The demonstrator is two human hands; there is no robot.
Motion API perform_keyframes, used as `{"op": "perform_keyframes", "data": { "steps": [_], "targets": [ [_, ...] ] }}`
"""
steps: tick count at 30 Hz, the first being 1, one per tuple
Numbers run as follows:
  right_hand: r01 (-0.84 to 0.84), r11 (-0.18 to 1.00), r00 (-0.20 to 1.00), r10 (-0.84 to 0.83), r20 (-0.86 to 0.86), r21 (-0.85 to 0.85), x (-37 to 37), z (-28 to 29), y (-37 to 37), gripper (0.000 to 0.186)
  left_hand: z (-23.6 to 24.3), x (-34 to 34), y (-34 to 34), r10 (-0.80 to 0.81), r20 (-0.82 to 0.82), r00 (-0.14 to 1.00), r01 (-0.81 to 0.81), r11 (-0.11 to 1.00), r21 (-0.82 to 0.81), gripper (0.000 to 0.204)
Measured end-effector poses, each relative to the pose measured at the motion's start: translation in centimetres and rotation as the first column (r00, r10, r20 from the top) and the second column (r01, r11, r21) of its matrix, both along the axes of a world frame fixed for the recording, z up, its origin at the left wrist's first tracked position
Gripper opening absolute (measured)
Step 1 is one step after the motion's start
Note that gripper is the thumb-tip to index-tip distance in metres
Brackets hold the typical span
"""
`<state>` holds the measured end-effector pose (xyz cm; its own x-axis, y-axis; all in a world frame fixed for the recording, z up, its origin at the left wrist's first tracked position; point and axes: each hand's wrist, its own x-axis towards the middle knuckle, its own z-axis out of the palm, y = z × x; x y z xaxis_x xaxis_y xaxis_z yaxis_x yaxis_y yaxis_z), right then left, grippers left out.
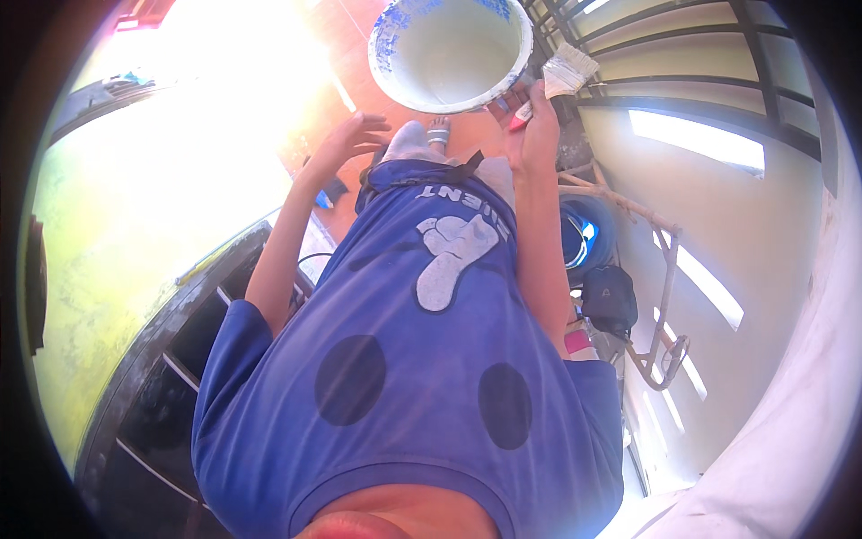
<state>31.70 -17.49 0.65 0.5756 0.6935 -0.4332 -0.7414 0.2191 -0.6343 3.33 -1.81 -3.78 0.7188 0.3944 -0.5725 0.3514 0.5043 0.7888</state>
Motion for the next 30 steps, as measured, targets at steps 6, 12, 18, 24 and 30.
{"op": "perform_keyframes", "data": {
  "steps": [6,12,18,24,30],
  "targets": [
    [0.124,0.992,0.991,-0.126,-0.042,-0.037,1.1,-2.1,-2.5,0.031,0.0,-16.3,-9.5,-0.432,-0.715,0.549,0.701,0.704,0.112,0.054],
    [0.149,0.988,0.986,-0.150,-0.065,-0.029,3.4,-3.2,-4.2,0.035,3.4,-20.8,-22.5,-0.278,-0.661,0.697,0.279,0.954,-0.107,0.063],
    [0.138,0.987,0.984,-0.145,-0.107,-0.078,6.6,-4.3,-3.7,0.033,4.6,-18.3,-26.7,-0.184,-0.694,0.696,0.212,0.976,-0.046,0.060],
    [0.019,0.998,0.995,-0.025,-0.097,-0.063,8.0,-5.1,-3.9,0.032,4.4,-16.1,-26.7,-0.164,-0.691,0.704,0.217,0.976,-0.012,0.058],
    [-0.014,0.998,0.997,0.010,-0.071,-0.058,8.0,-5.5,-5.1,0.032,3.4,-15.0,-26.5,-0.175,-0.673,0.719,0.244,0.970,0.008,0.056]
  ]
}}
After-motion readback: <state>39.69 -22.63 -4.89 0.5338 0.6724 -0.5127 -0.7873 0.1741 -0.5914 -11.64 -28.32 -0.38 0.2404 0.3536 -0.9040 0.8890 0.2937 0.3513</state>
